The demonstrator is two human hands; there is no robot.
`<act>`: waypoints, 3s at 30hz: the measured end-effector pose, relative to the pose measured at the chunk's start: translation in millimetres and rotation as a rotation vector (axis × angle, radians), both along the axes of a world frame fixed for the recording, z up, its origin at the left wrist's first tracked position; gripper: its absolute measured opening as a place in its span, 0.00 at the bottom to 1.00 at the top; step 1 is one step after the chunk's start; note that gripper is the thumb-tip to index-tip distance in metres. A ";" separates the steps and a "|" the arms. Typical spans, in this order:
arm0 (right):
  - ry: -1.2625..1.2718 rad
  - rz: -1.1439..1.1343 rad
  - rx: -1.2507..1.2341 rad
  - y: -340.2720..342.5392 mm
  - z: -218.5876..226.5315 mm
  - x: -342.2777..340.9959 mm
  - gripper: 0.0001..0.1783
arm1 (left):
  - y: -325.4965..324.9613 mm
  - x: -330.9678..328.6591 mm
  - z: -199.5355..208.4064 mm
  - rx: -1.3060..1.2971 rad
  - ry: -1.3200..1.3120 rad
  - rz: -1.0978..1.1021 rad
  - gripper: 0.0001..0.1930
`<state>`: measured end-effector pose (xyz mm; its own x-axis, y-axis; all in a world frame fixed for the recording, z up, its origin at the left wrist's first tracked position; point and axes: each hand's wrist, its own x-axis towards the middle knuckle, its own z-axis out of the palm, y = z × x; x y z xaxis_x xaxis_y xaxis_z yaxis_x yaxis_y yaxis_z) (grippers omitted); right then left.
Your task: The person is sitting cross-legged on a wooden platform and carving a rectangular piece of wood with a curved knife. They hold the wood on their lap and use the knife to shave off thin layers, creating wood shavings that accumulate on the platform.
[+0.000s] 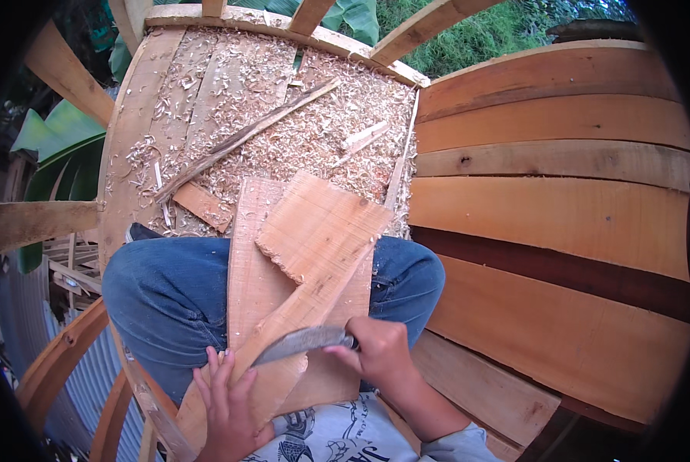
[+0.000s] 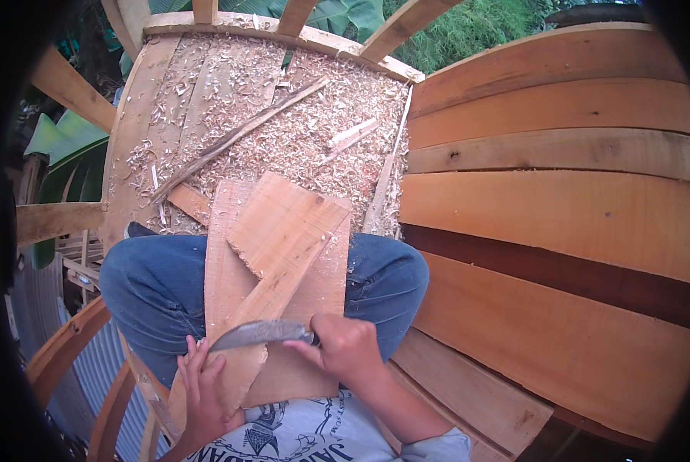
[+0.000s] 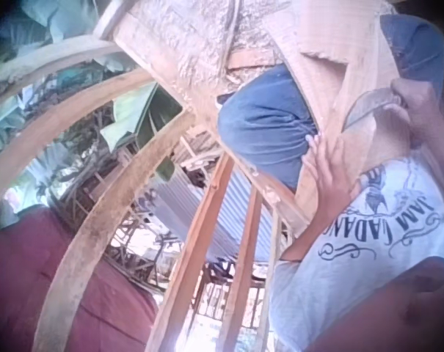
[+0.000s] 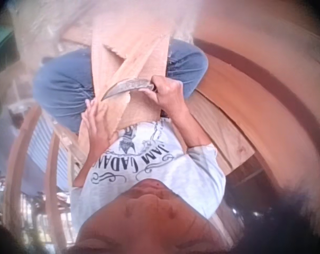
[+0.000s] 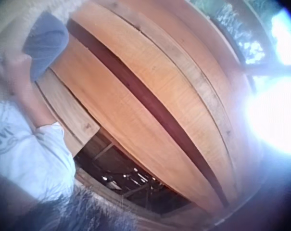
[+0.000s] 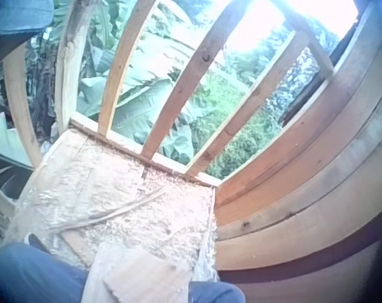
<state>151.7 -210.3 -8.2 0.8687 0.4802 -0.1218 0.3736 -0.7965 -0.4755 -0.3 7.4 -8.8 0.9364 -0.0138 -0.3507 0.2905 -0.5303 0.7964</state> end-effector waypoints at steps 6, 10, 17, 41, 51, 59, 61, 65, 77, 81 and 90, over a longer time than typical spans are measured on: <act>0.070 -0.653 0.217 -57.4 -24.1 79.6 0.26 | -0.1 3.4 9.5 -0.021 0.020 0.025 0.36; 0.043 -0.519 0.309 -43.1 -21.0 64.8 0.28 | -3.8 6.0 10.4 -0.032 0.016 0.042 0.36; 0.455 -0.744 0.572 -45.3 -44.6 77.0 0.20 | 3.1 7.4 17.0 -0.044 0.031 0.028 0.38; 0.639 -0.627 0.945 -63.8 -44.6 80.7 0.16 | -15.7 24.1 29.0 0.204 0.038 0.096 0.38; 0.293 -0.377 0.541 -57.3 -28.6 19.4 0.21 | -8.0 9.7 3.7 0.208 -0.092 0.106 0.40; 0.245 -0.126 0.132 -18.4 3.2 -23.9 0.16 | -8.6 8.8 -5.6 0.204 -0.147 0.103 0.42; 0.177 -0.092 0.059 -14.5 3.3 -18.5 0.19 | -7.1 9.7 -5.5 0.188 -0.150 0.104 0.42; -0.010 -0.056 -0.058 -20.0 -6.2 -2.3 0.25 | -7.6 10.6 -6.2 0.180 -0.149 0.099 0.41; -0.126 -0.519 -0.013 -74.6 -8.0 55.8 0.29 | 0.8 9.3 -7.3 0.114 -0.134 0.107 0.41; 0.031 -0.265 -0.015 -42.3 9.8 12.3 0.24 | -1.5 14.0 -6.7 0.112 -0.125 0.103 0.41; -0.144 -0.119 -0.055 -18.1 -24.2 21.3 0.26 | 0.0 16.1 -8.2 0.122 -0.117 0.094 0.40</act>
